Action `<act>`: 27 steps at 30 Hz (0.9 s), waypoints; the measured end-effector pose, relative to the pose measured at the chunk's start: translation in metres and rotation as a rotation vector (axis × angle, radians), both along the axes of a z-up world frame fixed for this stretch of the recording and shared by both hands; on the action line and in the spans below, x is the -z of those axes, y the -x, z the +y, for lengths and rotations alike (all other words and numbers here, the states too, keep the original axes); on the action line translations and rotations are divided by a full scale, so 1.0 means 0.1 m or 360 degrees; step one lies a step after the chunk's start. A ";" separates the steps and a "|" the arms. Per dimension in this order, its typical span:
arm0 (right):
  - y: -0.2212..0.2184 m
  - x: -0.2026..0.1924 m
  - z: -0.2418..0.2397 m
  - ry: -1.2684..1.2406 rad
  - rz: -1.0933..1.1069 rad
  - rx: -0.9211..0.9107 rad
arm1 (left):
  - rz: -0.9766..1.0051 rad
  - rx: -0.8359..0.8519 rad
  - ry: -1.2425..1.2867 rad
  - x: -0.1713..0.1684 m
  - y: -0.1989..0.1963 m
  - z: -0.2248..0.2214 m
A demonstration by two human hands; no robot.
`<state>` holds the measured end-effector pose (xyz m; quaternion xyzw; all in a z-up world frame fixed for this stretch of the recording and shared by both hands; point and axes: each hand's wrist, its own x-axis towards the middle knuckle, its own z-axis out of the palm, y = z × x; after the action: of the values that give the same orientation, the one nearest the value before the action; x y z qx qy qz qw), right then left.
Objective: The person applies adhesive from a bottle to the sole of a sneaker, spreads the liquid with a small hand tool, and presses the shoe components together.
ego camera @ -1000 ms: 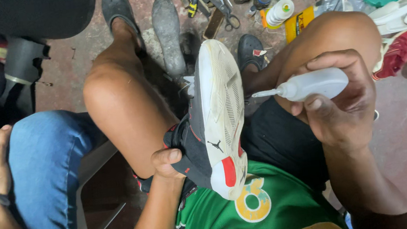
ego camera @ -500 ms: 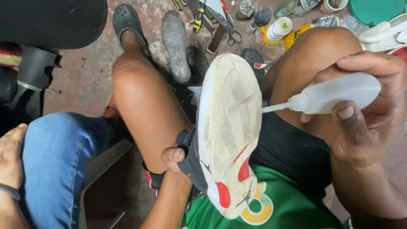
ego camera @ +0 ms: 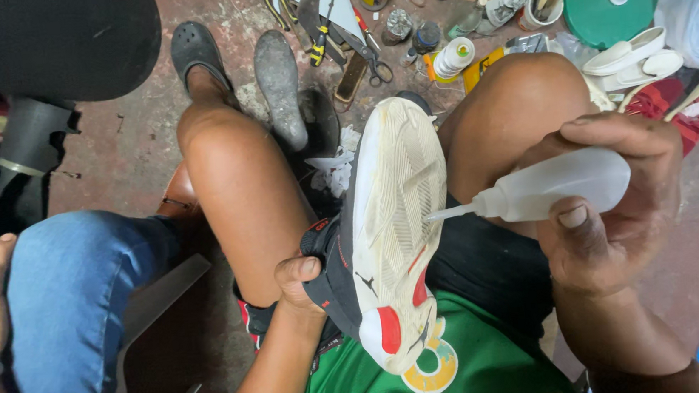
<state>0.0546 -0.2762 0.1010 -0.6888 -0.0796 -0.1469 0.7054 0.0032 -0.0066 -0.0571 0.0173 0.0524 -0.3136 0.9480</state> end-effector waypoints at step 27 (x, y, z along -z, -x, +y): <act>-0.03 -0.14 -0.01 0.0658 -0.0176 -0.0097 | 0.0049 -0.0017 -0.0154 0.12 0.01 -0.03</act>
<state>0.0577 -0.2770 0.1149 -0.8070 -0.1674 -0.1437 0.5477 0.0023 -0.0093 -0.0689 0.0581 0.0822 -0.3058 0.9468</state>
